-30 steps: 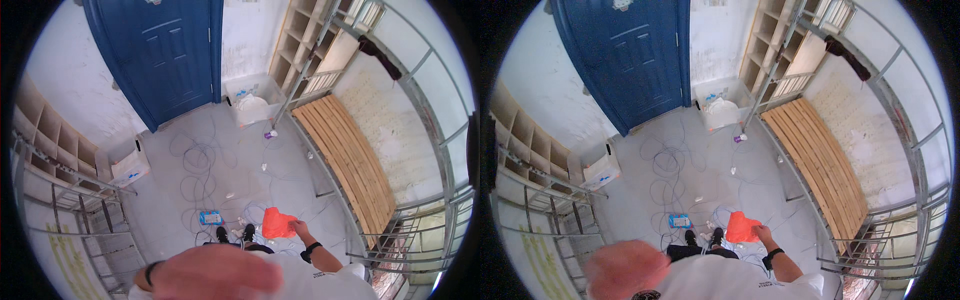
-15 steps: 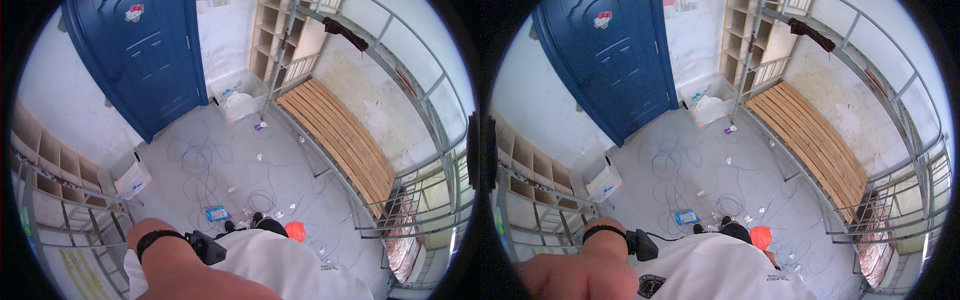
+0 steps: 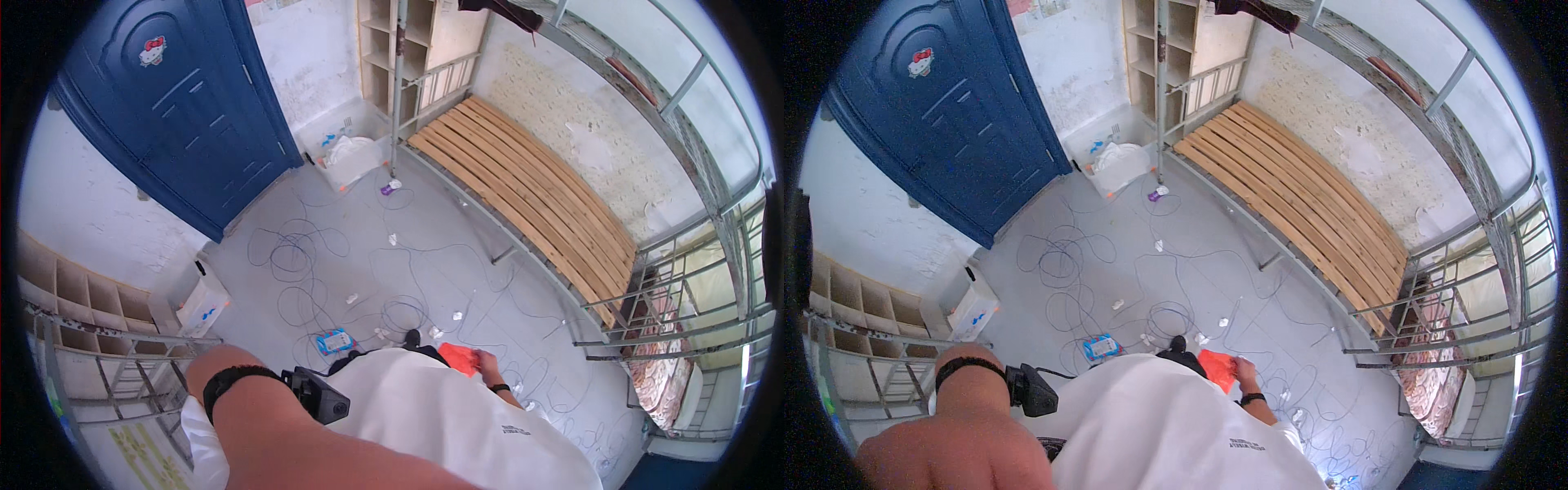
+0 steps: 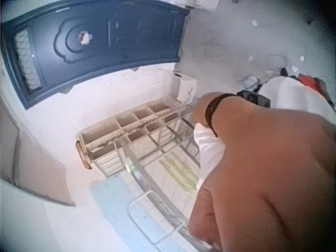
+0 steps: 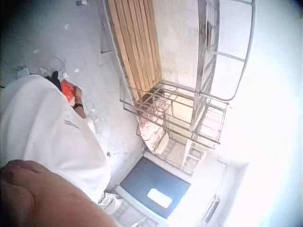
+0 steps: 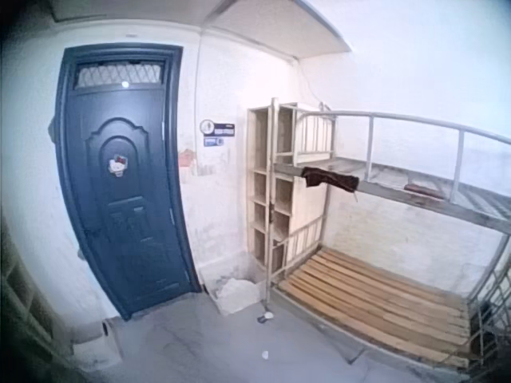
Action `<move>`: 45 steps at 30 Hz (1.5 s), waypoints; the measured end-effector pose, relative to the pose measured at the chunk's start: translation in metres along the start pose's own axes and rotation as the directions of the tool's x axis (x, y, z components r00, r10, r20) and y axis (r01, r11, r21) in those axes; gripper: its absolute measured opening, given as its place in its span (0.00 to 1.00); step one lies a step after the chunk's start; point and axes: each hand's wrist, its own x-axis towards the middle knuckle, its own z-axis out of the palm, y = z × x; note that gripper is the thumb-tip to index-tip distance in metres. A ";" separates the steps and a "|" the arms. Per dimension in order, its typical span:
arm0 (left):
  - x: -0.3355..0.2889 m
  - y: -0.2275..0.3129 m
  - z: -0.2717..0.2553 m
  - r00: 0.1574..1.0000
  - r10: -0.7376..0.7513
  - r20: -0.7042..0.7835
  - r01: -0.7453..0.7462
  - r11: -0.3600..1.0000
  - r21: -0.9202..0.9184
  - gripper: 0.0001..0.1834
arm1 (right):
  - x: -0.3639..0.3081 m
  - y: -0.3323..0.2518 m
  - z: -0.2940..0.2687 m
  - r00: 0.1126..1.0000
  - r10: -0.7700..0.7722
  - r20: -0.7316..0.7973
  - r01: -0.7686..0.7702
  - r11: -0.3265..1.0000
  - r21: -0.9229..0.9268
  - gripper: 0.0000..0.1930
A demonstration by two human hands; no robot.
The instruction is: The person spreads a blanket onto a wooden bed frame, smooths it with their hands, places a pillow at the head of the bed, and then picks up several pieces of trash from the floor and places them into cubby shelves.
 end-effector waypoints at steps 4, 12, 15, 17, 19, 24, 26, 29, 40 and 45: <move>0.017 -0.052 0.011 1.000 -0.012 0.009 0.012 1.000 -0.020 0.19 | 0.001 -0.024 -0.012 0.999 0.039 0.012 -0.040 0.998 0.056 0.11; 0.035 -0.102 0.017 0.999 -0.050 -0.010 0.050 0.999 -0.018 0.19 | 0.005 -0.011 -0.053 0.987 0.157 0.034 -0.159 0.985 0.071 0.09; 0.042 -0.124 0.028 0.997 -0.074 -0.017 0.073 0.997 -0.032 0.19 | 0.011 0.012 -0.063 0.970 0.228 0.081 -0.238 0.962 0.132 0.08; 0.046 -0.137 0.036 0.996 -0.086 -0.021 0.085 0.996 -0.033 0.20 | 0.019 0.014 -0.067 0.960 0.262 0.103 -0.274 0.952 0.137 0.08; 0.050 -0.149 0.040 0.995 -0.094 -0.019 0.093 0.994 -0.048 0.20 | 0.023 0.014 -0.063 0.977 0.176 0.123 -0.184 0.981 0.056 0.08; 0.048 -0.145 0.025 0.998 -0.060 -0.013 0.060 0.997 -0.039 0.20 | 0.038 -0.012 -0.049 0.971 0.150 0.184 -0.183 0.967 0.177 0.13; 0.042 -0.134 0.011 1.000 -0.019 -0.018 0.018 0.999 -0.037 0.20 | 0.040 -0.032 -0.042 0.982 0.127 0.138 -0.137 0.988 0.067 0.13; 0.031 -0.119 -0.013 0.999 0.018 -0.032 -0.019 0.999 -0.040 0.20 | 0.031 -0.059 -0.034 0.984 0.123 0.129 -0.131 0.990 0.057 0.11; 0.013 -0.120 -0.084 1.000 0.005 -0.031 -0.008 0.995 -0.098 0.20 | 0.037 -0.087 0.011 0.985 0.163 0.051 -0.165 0.986 0.037 0.10; -0.009 -0.079 -0.156 0.997 0.060 -0.043 -0.063 0.994 -0.090 0.20 | 0.035 -0.108 0.038 0.994 -0.078 0.081 0.098 0.952 -0.288 0.12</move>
